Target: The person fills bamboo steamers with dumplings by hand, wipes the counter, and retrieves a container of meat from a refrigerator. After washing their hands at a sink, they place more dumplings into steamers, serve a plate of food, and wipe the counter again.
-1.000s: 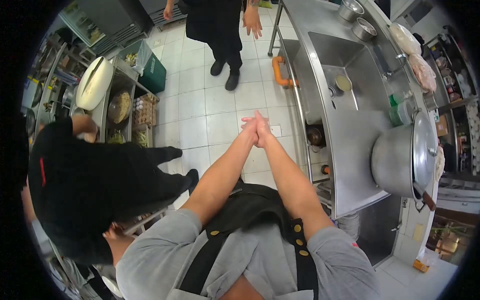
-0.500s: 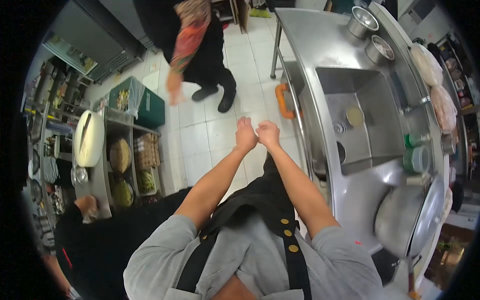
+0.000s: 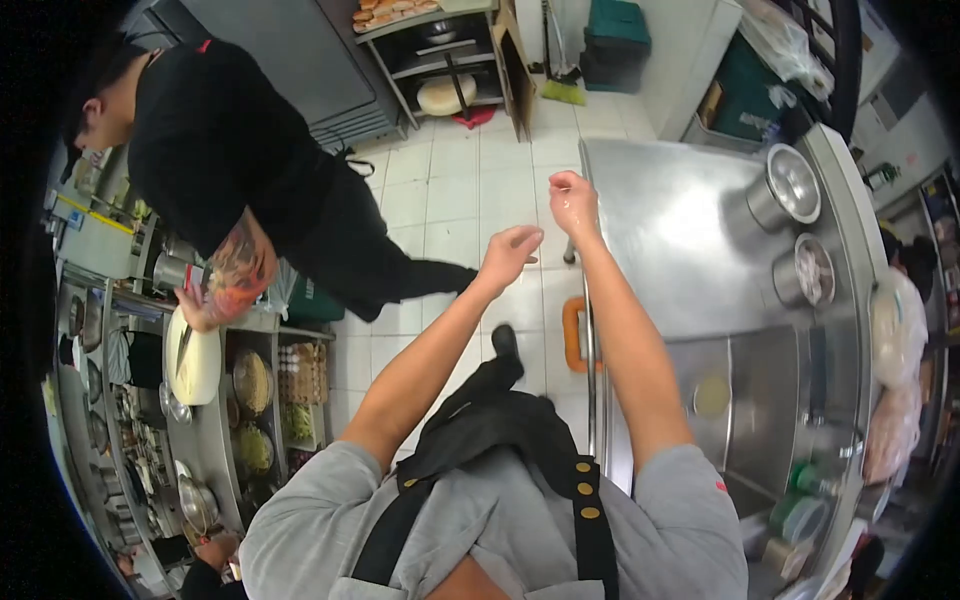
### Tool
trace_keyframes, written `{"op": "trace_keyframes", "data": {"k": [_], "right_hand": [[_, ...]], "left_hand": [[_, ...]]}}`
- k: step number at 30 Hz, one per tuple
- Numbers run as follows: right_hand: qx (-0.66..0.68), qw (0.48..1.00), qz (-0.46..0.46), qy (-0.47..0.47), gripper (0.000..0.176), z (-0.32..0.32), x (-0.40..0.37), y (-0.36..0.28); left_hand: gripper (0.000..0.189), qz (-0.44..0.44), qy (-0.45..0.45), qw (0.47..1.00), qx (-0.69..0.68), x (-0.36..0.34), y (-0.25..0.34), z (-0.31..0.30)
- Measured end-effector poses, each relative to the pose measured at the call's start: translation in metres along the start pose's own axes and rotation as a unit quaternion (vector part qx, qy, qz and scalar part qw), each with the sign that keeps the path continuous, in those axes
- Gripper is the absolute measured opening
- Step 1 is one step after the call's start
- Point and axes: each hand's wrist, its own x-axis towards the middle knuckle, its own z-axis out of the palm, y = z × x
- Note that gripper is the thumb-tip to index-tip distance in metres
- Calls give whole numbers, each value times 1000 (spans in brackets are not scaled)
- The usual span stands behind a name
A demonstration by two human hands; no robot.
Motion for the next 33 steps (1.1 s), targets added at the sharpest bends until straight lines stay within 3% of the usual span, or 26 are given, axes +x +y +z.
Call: {"op": "trace_keyframes", "data": {"k": [2,3,4,6,8,10,12,14,16,17,18,19,20,21,22,24,25,26,27,28,29,30,31,33], "right_hand": [[-42,996,-28,-66,13,27,25,-21],[-79,983,-132,-104,13,47,42,-2],[-81,981,-140,-104,13,63,68,19],[-214,974,-69,-43,12,80,134,67],[-184,979,-59,-63,18,95,194,52],[-199,943,-268,10,33,115,223,22],[-240,940,-241,-8,35,124,244,39],[-311,929,-198,-34,39,141,283,67],[-370,907,-191,-68,43,191,354,68],[-357,906,-212,-82,43,213,371,46],[-201,939,-249,-127,45,230,379,2],[-42,945,-277,-169,46,250,388,-23],[-38,891,-358,-277,43,276,394,-20],[-67,909,-332,-242,43,302,414,18],[-99,924,-305,-207,44,319,451,60],[-278,895,-120,-326,46,303,509,104],[-120,935,-52,-329,50,296,533,102],[43,947,12,-319,54,289,557,99],[178,913,104,-351,53,273,576,88],[293,879,185,-327,57,268,590,61],[566,733,223,-303,53,276,598,69],[130,889,141,-416,52,305,621,146],[-317,802,-16,-506,50,333,643,225],[-508,620,-56,-595,47,386,635,282]], "left_hand": [[18,-222,-6,958,-184,60,-17,-12],[19,-176,14,967,-184,90,-25,-18],[19,-169,18,968,-187,116,-34,-26],[21,-167,33,964,-203,164,-53,-50],[21,-151,31,974,-168,219,-86,-75],[18,-251,30,943,-216,269,-117,-92],[13,-286,9,922,-260,317,-132,-108],[16,-299,73,826,-473,371,-140,-133],[19,-231,93,811,-530,416,-138,-171],[18,-246,127,819,-503,433,-146,-179],[18,-264,157,825,-474,452,-156,-183],[18,-233,99,765,-592,481,-200,-172],[19,-194,31,693,-693,511,-244,-168],[30,-246,31,758,-604,531,-249,-182],[30,-236,41,765,-598,546,-240,-215],[35,-246,17,904,-349,541,-208,-295],[40,-316,2,946,76,550,-209,-331],[42,-310,28,890,333,556,-238,-373],[45,-331,55,763,553,562,-268,-415],[43,-373,103,791,475,576,-269,-461],[41,-404,141,812,396,591,-267,-511],[40,-350,166,831,398,604,-275,-563],[39,-295,194,851,389,620,-288,-604],[40,-217,287,847,393,654,-270,-670]]}}
